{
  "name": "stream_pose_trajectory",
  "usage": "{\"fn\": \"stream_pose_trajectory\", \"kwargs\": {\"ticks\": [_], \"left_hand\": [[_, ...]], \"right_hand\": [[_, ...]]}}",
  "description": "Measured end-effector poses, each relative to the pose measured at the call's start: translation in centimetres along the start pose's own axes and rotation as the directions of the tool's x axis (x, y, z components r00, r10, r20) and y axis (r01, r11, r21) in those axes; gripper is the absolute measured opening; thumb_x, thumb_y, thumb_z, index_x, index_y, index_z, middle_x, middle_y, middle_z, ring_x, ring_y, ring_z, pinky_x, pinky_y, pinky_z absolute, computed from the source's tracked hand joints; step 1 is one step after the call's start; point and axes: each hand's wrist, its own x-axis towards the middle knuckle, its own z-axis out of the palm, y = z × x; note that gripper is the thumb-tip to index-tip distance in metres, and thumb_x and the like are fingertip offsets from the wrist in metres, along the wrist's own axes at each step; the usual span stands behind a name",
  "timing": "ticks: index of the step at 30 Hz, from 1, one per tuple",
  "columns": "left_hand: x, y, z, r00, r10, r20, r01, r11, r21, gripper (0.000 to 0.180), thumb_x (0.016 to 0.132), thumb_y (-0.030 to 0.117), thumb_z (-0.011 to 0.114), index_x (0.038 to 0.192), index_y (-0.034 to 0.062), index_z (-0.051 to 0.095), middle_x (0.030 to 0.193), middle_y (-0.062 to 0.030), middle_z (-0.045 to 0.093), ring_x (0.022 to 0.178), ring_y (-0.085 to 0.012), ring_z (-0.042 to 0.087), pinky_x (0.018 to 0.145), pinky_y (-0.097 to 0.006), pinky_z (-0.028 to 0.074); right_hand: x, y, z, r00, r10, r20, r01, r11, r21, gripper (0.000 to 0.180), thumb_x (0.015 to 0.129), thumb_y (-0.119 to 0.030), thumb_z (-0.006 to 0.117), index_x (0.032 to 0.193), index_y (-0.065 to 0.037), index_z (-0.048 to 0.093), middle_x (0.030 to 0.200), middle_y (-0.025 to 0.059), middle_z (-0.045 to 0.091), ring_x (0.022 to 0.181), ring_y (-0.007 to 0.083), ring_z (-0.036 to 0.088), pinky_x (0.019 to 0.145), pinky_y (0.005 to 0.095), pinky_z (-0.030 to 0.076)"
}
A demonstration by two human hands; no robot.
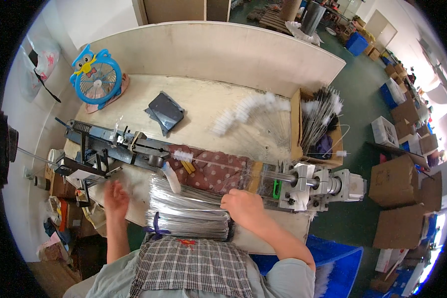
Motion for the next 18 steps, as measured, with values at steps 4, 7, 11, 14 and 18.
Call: {"fn": "stream_pose_trajectory", "kwargs": {"ticks": [4, 7, 11, 14, 18], "left_hand": [[5.9, 8.7, -8.9, 0.918, 0.342, -0.202, -0.333, 0.940, 0.077, 0.036, 0.080, 0.041, 0.068, 0.101, 0.0119, 0.060, 0.084, 0.0006, 0.061, 0.074, -0.0095, 0.059, 0.059, -0.022, 0.045], [9.0, 14.2, -13.8, 0.835, 0.426, -0.348, -0.391, 0.905, 0.169, 0.032, 0.079, 0.039, 0.071, 0.092, 0.0115, 0.063, 0.078, 0.0005, 0.063, 0.063, -0.0087, 0.059, 0.051, -0.019, 0.043], [7.5, 11.8, -10.9, 0.838, 0.383, -0.387, -0.361, 0.923, 0.133, 0.033, 0.081, 0.039, 0.068, 0.094, 0.0098, 0.061, 0.084, -0.0026, 0.065, 0.076, -0.0122, 0.061, 0.065, -0.023, 0.047], [4.8, 6.1, -8.6, 0.896, 0.350, -0.271, -0.326, 0.936, 0.131, 0.029, 0.085, 0.035, 0.063, 0.095, 0.0074, 0.060, 0.086, -0.0046, 0.066, 0.083, -0.0157, 0.062, 0.075, -0.025, 0.048], [1.1, -2.0, -4.1, 0.998, -0.014, 0.058, 0.017, 0.998, -0.063, 0.024, 0.090, 0.024, 0.054, 0.102, 0.0038, 0.057, 0.099, -0.0095, 0.064, 0.092, -0.0219, 0.062, 0.089, -0.037, 0.049]], "right_hand": [[0.1, 0.3, -0.1, 0.995, -0.097, -0.020, 0.095, 0.994, -0.060, 0.013, 0.082, -0.023, 0.056, 0.077, -0.016, 0.066, 0.076, 0.0016, 0.060, 0.077, 0.0214, 0.062, 0.061, 0.0372, 0.051], [0.1, 0.3, -0.5, 0.996, -0.086, -0.004, 0.085, 0.994, -0.065, 0.013, 0.082, -0.024, 0.056, 0.078, -0.015, 0.065, 0.077, 0.0024, 0.060, 0.078, 0.0222, 0.062, 0.062, 0.0377, 0.050], [0.0, 0.4, -1.0, 1.000, 0.006, 0.005, -0.006, 1.000, 0.008, 0.017, 0.082, -0.027, 0.059, 0.086, -0.012, 0.067, 0.083, 0.0041, 0.064, 0.079, 0.0251, 0.062, 0.066, 0.0365, 0.049], [0.1, 0.8, -1.0, 0.999, 0.004, -0.035, -0.003, 1.000, 0.023, 0.015, 0.082, -0.023, 0.060, 0.088, -0.012, 0.067, 0.084, 0.0055, 0.064, 0.080, 0.0263, 0.062, 0.067, 0.0366, 0.049], [-0.4, 0.9, -1.5, 0.999, 0.007, -0.042, -0.005, 0.999, 0.044, 0.014, 0.082, -0.017, 0.057, 0.092, -0.012, 0.065, 0.084, 0.0078, 0.062, 0.082, 0.0289, 0.061, 0.067, 0.0408, 0.048]]}}
